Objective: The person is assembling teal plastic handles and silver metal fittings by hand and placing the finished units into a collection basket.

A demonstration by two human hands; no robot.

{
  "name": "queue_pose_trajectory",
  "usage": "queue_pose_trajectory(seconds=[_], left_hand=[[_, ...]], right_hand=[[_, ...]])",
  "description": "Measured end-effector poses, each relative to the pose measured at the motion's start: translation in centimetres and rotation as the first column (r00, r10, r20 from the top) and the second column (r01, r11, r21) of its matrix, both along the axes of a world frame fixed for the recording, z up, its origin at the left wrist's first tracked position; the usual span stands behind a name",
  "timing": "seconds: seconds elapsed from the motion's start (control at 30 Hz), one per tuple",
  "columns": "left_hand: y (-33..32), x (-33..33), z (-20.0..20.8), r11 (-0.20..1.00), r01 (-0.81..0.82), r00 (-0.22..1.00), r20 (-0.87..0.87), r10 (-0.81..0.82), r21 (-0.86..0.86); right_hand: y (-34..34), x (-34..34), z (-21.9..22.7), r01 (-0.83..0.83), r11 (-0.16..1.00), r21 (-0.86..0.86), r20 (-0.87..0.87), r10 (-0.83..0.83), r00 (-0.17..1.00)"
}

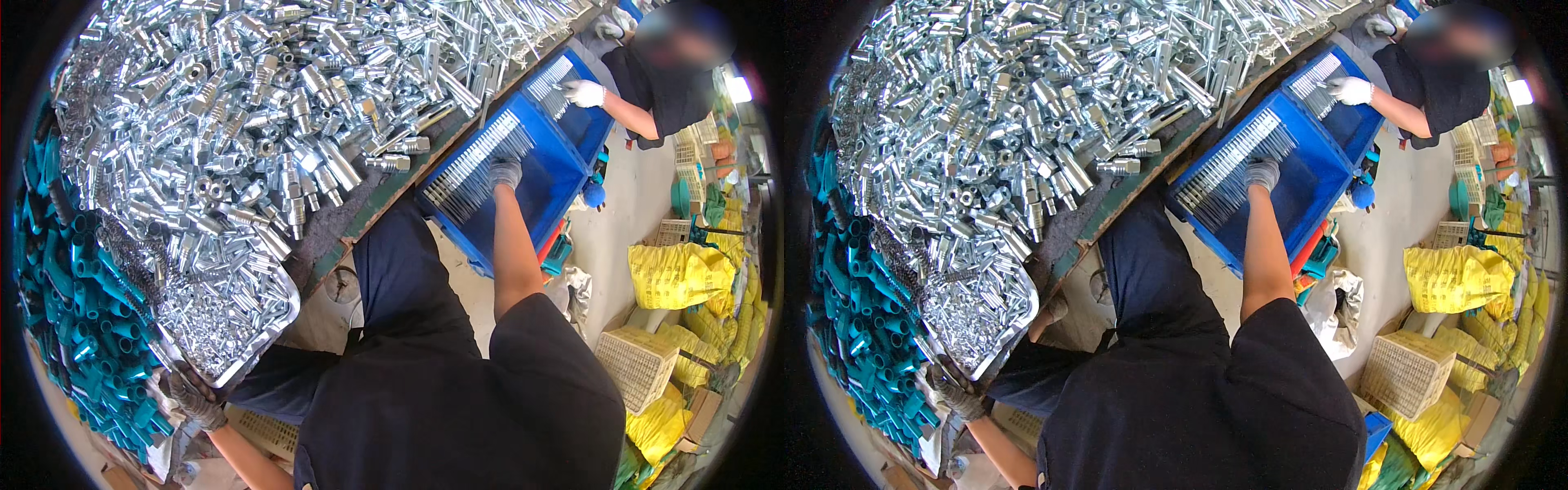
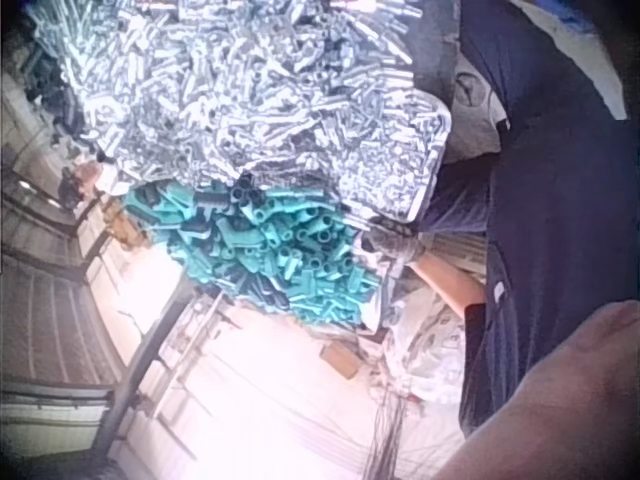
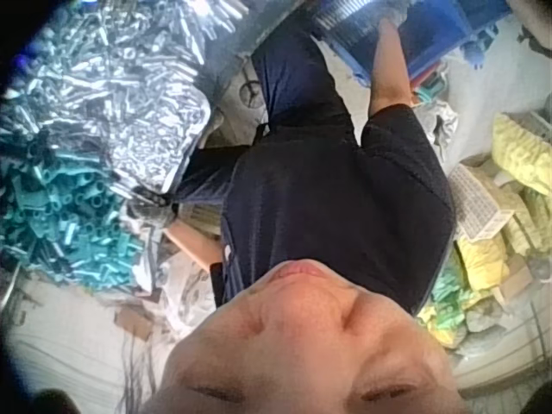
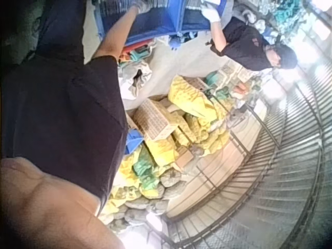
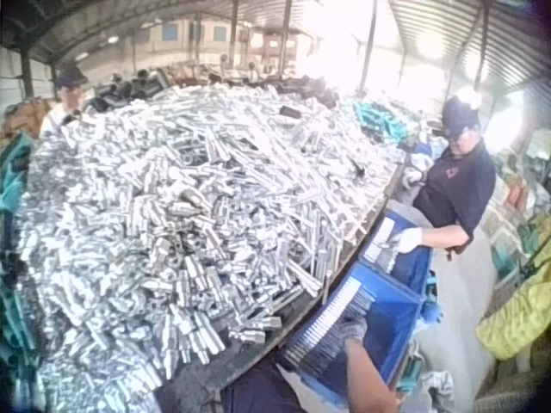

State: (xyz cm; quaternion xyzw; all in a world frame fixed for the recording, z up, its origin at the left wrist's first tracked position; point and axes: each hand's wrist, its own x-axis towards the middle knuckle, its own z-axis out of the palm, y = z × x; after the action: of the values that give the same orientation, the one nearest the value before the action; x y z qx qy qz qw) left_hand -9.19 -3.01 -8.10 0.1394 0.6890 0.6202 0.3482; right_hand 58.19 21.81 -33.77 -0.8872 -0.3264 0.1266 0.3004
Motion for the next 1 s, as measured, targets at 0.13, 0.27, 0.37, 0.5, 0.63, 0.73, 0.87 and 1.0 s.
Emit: queue_pose_trajectory(seconds=[0.13, 0.27, 0.37, 0.5, 0.63, 0.73, 0.87, 1.0], left_hand=[[1.5, 2.6, 0.9, 0.981, -0.192, 0.978, -0.080, 0.194, 0.029], [0.6, 1.6, 0.6, 0.996, -0.083, 0.988, -0.128, 0.085, 0.021], [0.4, 0.5, -0.1, 0.999, 0.047, 0.994, -0.095, -0.044, 0.026], [-0.1, -0.1, -0.7, 0.998, 0.052, 0.998, -0.037, -0.051, 0.027], [-0.9, -0.3, -0.7, 0.975, 0.180, 0.976, -0.146, -0.160, 0.132], [0.6, -0.1, -1.2, 0.979, 0.157, 0.987, -0.062, -0.150, 0.132], [-1.8, 5.4, 4.4, 0.978, -0.006, 0.998, -0.061, 0.019, 0.208], [2.5, 10.9, 9.2, 0.806, 0.578, 0.804, -0.081, -0.589, -0.123]], right_hand=[[1.4, 0.0, 0.3, -0.187, 0.939, -0.289, 0.150, 0.237, 0.960], [3.0, -3.3, 3.6, 0.057, 0.943, -0.328, -0.104, -0.095, 0.990], [2.0, -3.5, 3.4, 0.030, 0.965, -0.262, 0.256, 0.040, 0.966], [2.5, -2.1, 2.0, -0.027, 0.904, -0.426, 0.216, 0.131, 0.968], [1.3, -4.7, 3.6, -0.113, 0.933, -0.341, 0.278, 0.215, 0.936], [-3.2, 3.0, 0.4, -0.243, 0.966, -0.089, 0.463, 0.256, 0.848], [-4.6, -7.6, 14.0, -0.050, 0.858, 0.512, -0.480, 0.333, 0.812], [-9.7, -22.0, 27.8, 0.136, 0.786, 0.604, -0.764, 0.521, 0.382]])
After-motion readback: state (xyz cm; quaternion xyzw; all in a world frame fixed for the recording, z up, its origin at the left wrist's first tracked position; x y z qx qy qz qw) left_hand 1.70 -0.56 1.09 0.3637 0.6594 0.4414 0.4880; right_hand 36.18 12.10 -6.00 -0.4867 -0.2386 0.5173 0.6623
